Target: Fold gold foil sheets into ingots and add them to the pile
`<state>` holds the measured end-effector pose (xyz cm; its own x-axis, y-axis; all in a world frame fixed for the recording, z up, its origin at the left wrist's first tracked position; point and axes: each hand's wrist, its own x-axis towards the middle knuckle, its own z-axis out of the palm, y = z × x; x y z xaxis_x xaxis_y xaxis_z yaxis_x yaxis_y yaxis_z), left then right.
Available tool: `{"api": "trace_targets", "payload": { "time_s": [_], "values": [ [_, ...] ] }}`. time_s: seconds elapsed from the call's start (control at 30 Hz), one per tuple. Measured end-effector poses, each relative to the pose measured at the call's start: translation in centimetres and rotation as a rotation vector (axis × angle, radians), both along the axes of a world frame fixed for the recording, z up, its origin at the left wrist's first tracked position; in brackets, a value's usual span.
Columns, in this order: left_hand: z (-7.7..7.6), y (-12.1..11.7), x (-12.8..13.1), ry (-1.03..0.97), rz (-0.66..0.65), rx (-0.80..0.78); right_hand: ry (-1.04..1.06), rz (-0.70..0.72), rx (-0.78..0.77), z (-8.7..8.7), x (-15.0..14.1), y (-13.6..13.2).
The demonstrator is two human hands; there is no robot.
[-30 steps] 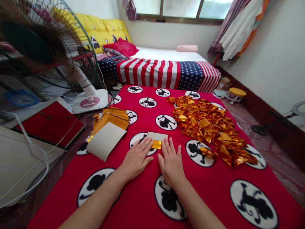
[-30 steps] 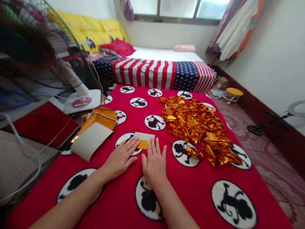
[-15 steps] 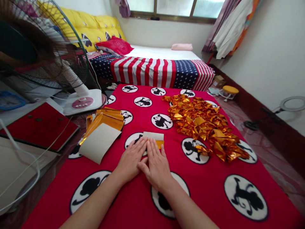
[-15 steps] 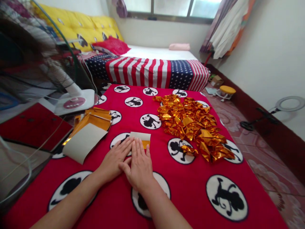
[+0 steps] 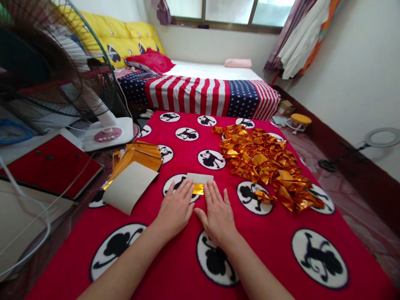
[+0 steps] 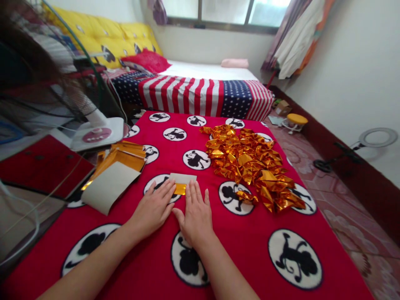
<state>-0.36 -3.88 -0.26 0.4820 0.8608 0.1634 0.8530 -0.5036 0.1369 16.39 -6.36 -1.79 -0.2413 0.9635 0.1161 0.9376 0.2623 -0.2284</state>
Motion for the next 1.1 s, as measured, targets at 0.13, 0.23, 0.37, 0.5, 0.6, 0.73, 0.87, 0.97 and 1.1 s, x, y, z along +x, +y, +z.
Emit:
{"api": "trace_targets", "payload": {
  "time_s": [0.13,0.23,0.37,0.5,0.6,0.73,0.87,0.97,1.1],
  "values": [
    [0.3,0.0,1.5,0.006,-0.115,0.008,-0.014,0.003,-0.007,-0.1,-0.1,0.0],
    [-0.5,0.1,1.9,-0.013,-0.14,-0.035,-0.011,0.002,-0.011,-0.1,-0.2,0.0],
    [-1.6,-0.1,1.7,-0.091,-0.101,-0.07,0.024,0.0,-0.003,0.0,-0.1,-0.1],
    [-1.3,-0.1,2.1,-0.214,-0.034,-0.016,0.18,-0.005,-0.002,0.1,0.5,0.0],
    [-0.7,0.3,2.8,-0.279,0.042,0.027,0.461,-0.076,0.042,-0.1,1.2,0.1],
    [-0.7,1.3,3.1,-0.336,0.056,0.072,0.85,-0.211,0.098,-0.7,1.7,0.3],
    [-1.3,1.9,2.4,-0.673,0.117,0.063,1.072,-0.241,0.115,-0.9,1.8,0.4],
    [-1.2,1.9,1.9,-1.099,0.299,-0.051,1.135,-0.272,0.105,-0.8,1.7,0.5],
    [-0.6,1.9,1.9,-1.548,0.449,-0.274,1.163,-0.287,0.106,-0.7,1.6,0.5]
  ]
}}
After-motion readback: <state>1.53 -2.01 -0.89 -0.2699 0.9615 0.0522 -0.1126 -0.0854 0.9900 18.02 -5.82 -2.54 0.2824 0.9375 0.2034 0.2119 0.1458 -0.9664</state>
